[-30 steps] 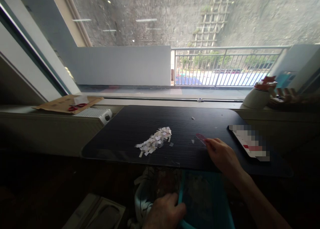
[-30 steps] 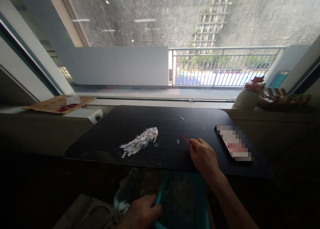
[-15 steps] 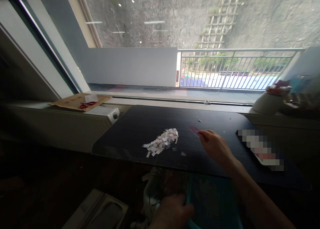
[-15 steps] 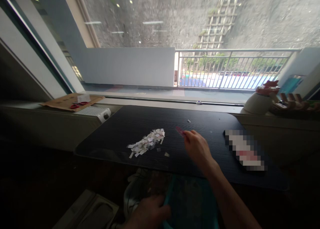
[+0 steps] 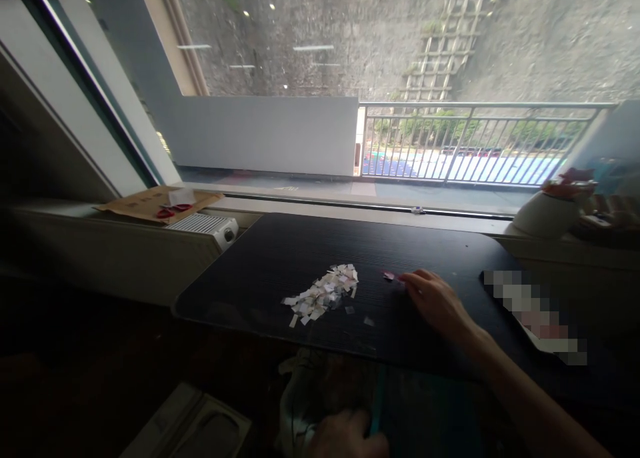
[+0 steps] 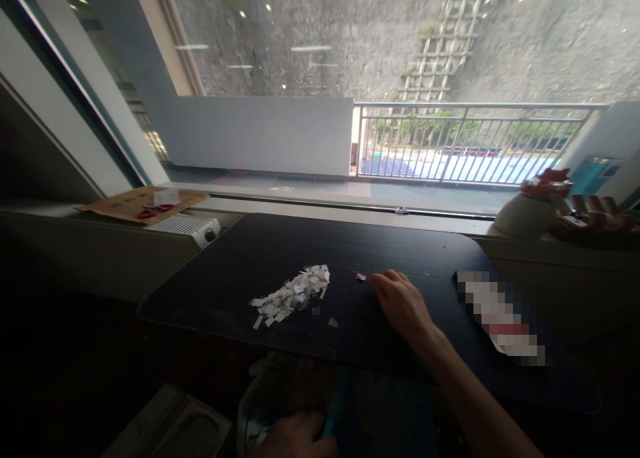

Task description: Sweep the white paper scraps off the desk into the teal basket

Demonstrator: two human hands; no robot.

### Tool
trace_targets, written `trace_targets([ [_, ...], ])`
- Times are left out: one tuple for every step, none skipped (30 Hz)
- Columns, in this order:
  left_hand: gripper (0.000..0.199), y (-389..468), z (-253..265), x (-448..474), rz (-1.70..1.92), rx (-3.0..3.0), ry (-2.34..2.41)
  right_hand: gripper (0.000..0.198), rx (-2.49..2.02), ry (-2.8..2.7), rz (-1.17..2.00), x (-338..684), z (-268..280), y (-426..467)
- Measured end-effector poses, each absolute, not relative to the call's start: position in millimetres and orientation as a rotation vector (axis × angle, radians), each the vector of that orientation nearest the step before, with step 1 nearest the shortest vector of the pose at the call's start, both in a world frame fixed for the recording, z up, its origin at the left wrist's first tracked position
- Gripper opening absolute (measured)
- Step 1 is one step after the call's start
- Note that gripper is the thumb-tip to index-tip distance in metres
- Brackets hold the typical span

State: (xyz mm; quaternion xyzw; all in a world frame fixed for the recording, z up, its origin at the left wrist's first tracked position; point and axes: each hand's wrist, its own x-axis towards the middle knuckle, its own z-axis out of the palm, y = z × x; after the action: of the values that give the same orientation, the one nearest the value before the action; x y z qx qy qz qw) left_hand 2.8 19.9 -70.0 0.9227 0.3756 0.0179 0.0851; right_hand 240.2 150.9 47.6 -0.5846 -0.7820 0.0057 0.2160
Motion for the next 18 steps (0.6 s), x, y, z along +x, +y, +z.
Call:
trace_targets([
  [0.011, 19.4, -63.2, 3.4, 0.048, 2.763, 1.111, 0.032, -1.562, -2.194, 0.049, 234.7, 45.9, 136.6],
  [0.011, 19.0, -56.4, 4.0, 0.043, 2.769, 1.102, 0.031, -1.528, -2.208, 0.087, 229.7, 45.8, 123.5],
  [0.012, 18.7, -50.3, 4.6, 0.02, 2.764, 1.095, 0.03, -1.505, -2.221, 0.121, 225.5, 47.1, 111.9],
  [0.012, 18.3, -45.2, 5.0, -0.003, 2.757, 1.1, 0.03, -1.486, -2.23, 0.153, 222.3, 49.6, 102.1],
  [0.012, 18.1, -41.4, 5.4, -0.029, 2.751, 1.108, 0.029, -1.477, -2.221, 0.171, 220.0, 52.7, 94.2],
  [0.011, 17.9, -39.0, 5.6, -0.058, 2.747, 1.117, 0.028, -1.477, -2.199, 0.178, 218.4, 56.1, 87.7],
  [0.011, 17.9, -37.8, 5.7, -0.083, 2.745, 1.126, 0.028, -1.482, -2.165, 0.177, 217.3, 59.2, 82.5],
  [0.01, 18.1, -37.6, 5.7, -0.097, 2.745, 1.137, 0.027, -1.491, -2.13, 0.174, 216.3, 61.5, 78.0],
  [0.01, 18.4, -37.9, 5.7, -0.101, 2.743, 1.142, 0.027, -1.501, -2.103, 0.177, 214.9, 62.9, 73.9],
  [0.011, 18.9, -38.2, 5.6, -0.094, 2.739, 1.144, 0.026, -1.51, -2.092, 0.185, 212.8, 63.0, 70.1],
  [0.012, 19.4, -38.1, 5.5, -0.083, 2.73, 1.144, 0.025, -1.516, -2.1, 0.199, 210.0, 62.2, 66.4],
  [0.012, 20.0, -37.2, 5.6, -0.071, 2.719, 1.141, 0.024, -1.524, -2.113, 0.213, 206.3, 60.6, 62.9],
  [0.012, 20.5, -35.2, 5.9, -0.067, 2.705, 1.132, 0.024, -1.531, -2.13, 0.228, 202.0, 58.6, 59.8],
  [0.011, 20.9, -32.4, 6.3, -0.074, 2.691, 1.12, 0.025, -1.533, -2.146, 0.245, 197.4, 56.9, 57.3],
  [0.01, 21.1, -28.8, 7.0, -0.088, 2.679, 1.112, 0.026, -1.526, -2.16, 0.263, 192.8, 55.6, 55.7],
  [0.008, 21.2, -24.9, 7.9, -0.11, 2.669, 1.11, 0.027, -1.512, -2.17, 0.28, 188.4, 55.2, 55.2],
  [0.008, 21.1, -20.9, 8.8, -0.14, 2.663, 1.112, 0.027, -1.493, -2.18, 0.289, 184.5, 55.7, 56.2],
  [0.008, 20.9, -17.4, 9.9, -0.177, 2.659, 1.118, 0.027, -1.479, -2.188, 0.286, 181.2, 57.1, 58.4],
])
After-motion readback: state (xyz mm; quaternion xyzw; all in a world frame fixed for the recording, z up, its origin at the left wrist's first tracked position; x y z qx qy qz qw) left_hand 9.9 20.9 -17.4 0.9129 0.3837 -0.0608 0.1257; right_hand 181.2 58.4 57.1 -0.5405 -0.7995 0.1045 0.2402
